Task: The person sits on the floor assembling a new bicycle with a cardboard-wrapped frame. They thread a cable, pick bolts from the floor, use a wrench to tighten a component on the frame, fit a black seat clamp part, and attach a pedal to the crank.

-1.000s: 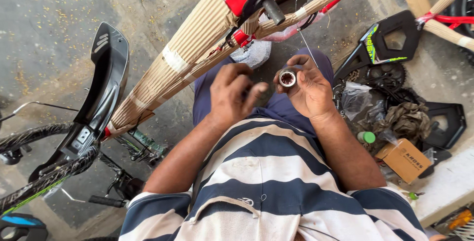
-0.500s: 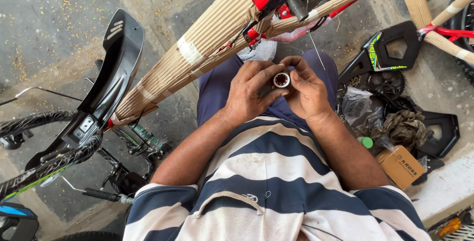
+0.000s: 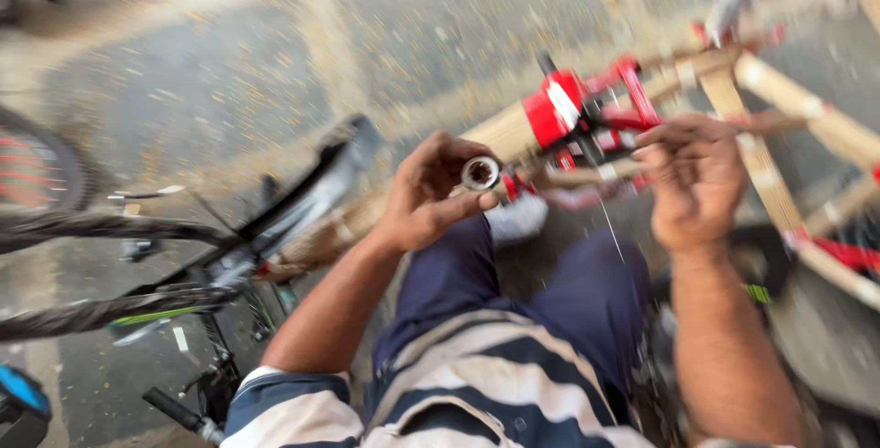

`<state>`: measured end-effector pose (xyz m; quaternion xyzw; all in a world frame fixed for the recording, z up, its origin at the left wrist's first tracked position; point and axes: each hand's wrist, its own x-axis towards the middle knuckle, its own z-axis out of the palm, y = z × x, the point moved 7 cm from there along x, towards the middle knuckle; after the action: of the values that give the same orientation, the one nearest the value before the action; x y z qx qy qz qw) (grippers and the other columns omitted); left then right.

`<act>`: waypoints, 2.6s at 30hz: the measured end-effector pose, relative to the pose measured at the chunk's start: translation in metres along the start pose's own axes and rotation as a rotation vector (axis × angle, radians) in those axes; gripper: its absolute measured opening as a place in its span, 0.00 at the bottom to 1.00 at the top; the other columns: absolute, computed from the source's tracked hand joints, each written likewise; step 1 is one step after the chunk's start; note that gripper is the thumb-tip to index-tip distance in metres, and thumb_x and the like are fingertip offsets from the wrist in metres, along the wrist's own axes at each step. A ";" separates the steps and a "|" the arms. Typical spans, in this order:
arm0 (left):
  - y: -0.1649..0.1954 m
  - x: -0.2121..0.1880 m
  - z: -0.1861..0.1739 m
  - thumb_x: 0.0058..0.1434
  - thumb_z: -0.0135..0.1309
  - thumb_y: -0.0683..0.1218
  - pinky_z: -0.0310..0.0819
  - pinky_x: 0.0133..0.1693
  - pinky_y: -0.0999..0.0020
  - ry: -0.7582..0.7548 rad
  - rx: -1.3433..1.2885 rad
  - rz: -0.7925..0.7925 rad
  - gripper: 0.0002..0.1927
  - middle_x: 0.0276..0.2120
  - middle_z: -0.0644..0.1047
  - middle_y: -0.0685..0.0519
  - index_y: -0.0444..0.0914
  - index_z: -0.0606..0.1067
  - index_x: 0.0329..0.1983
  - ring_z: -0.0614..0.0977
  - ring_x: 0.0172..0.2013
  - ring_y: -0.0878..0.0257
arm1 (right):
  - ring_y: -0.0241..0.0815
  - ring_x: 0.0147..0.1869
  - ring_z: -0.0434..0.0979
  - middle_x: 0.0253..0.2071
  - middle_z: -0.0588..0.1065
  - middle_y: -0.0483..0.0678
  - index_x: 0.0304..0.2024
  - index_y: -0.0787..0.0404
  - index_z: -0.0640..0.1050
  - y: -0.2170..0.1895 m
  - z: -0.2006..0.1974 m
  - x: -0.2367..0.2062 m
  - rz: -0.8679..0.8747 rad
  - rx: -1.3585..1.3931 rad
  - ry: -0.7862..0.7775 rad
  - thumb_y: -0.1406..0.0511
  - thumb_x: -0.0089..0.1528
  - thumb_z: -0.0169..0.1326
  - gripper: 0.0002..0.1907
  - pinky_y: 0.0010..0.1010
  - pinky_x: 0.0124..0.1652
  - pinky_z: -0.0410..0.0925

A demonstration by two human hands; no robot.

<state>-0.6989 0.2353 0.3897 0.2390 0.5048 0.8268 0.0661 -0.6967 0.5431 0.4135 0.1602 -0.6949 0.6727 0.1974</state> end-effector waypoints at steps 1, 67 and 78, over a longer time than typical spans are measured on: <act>0.005 0.011 -0.012 0.62 0.67 0.38 0.76 0.56 0.60 0.027 0.022 -0.012 0.24 0.50 0.77 0.47 0.31 0.71 0.59 0.79 0.52 0.61 | 0.36 0.48 0.78 0.47 0.78 0.52 0.58 0.66 0.70 0.000 -0.001 0.021 -0.060 -0.118 0.008 0.72 0.75 0.59 0.13 0.23 0.52 0.73; -0.071 0.221 -0.009 0.64 0.59 0.63 0.76 0.29 0.73 -0.632 0.334 -0.461 0.23 0.27 0.77 0.59 0.38 0.79 0.37 0.78 0.26 0.70 | 0.47 0.42 0.82 0.41 0.80 0.50 0.48 0.61 0.80 0.033 0.038 0.120 -0.131 -0.986 -0.066 0.56 0.69 0.63 0.16 0.40 0.45 0.71; -0.063 0.215 -0.004 0.67 0.55 0.63 0.70 0.27 0.73 -0.652 0.394 -0.422 0.23 0.25 0.74 0.60 0.39 0.78 0.44 0.75 0.24 0.72 | 0.47 0.43 0.82 0.40 0.80 0.49 0.46 0.60 0.80 0.034 0.038 0.118 -0.136 -1.001 -0.059 0.56 0.69 0.63 0.15 0.40 0.44 0.71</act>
<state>-0.8978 0.3377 0.4038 0.3872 0.6435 0.5644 0.3427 -0.8182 0.5117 0.4409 0.1095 -0.9255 0.2378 0.2737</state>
